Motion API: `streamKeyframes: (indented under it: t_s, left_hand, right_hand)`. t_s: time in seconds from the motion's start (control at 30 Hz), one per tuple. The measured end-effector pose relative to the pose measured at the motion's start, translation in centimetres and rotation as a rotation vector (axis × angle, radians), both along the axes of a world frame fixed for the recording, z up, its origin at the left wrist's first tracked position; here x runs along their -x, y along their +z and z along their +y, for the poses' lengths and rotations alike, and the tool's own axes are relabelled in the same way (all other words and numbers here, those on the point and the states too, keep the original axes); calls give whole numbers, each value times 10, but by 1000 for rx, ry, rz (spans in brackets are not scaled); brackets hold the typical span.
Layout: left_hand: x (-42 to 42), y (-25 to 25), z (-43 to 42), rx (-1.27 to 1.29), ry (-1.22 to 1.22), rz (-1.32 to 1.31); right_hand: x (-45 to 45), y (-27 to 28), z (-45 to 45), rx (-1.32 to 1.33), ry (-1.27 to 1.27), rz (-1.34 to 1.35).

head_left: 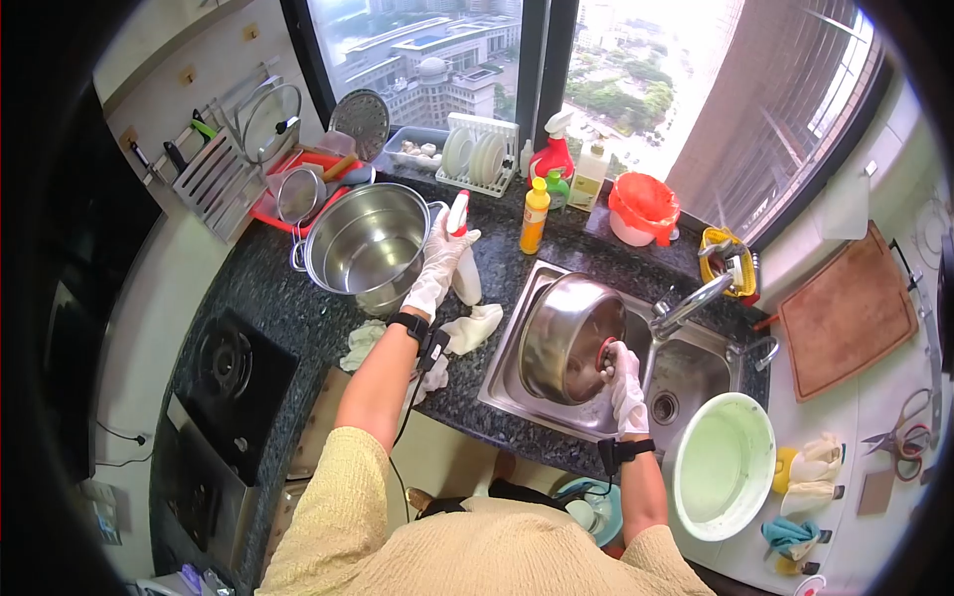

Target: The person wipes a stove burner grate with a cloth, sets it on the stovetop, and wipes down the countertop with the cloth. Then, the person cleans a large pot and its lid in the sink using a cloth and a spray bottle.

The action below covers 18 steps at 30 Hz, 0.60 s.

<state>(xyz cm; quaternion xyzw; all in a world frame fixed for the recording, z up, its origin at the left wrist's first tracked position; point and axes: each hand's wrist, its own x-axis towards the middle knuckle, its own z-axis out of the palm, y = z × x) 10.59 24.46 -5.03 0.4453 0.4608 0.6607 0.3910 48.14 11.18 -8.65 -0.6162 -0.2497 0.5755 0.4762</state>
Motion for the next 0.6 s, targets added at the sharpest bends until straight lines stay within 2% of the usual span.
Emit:
streamKeyframes:
  t_s: [0.13,0.27,0.33,0.37,0.4,0.43,0.47,0.5,0.53,0.6]
  left_hand:
    - [2,7,-11,27,-59,7]
    - [-8,23,-54,32,230,203]
    - [-12,-12,-83,107,339,270]
    - [-21,-24,-104,35,121,128]
    - [-37,-37,-128,37,7,167]
    - [-62,10,-171,252,-232,-57]
    - [-63,-25,-175,145,-381,246]
    - [-78,-15,-199,368,-454,168]
    - [-91,-22,-211,278,-489,134]
    - [-99,-25,-215,267,-728,4]
  right_hand:
    - [2,5,0,10,39,21]
    - [2,14,-4,-15,97,35]
    - [1,19,-7,-5,121,75]
    - [1,22,-8,3,117,90]
    - [2,25,-10,16,111,102]
    - [3,28,-12,5,106,137]
    - [3,26,-12,28,113,153]
    - [2,24,-11,49,121,167]
    - [2,21,-10,69,129,180]
    - [3,17,-7,116,129,257]
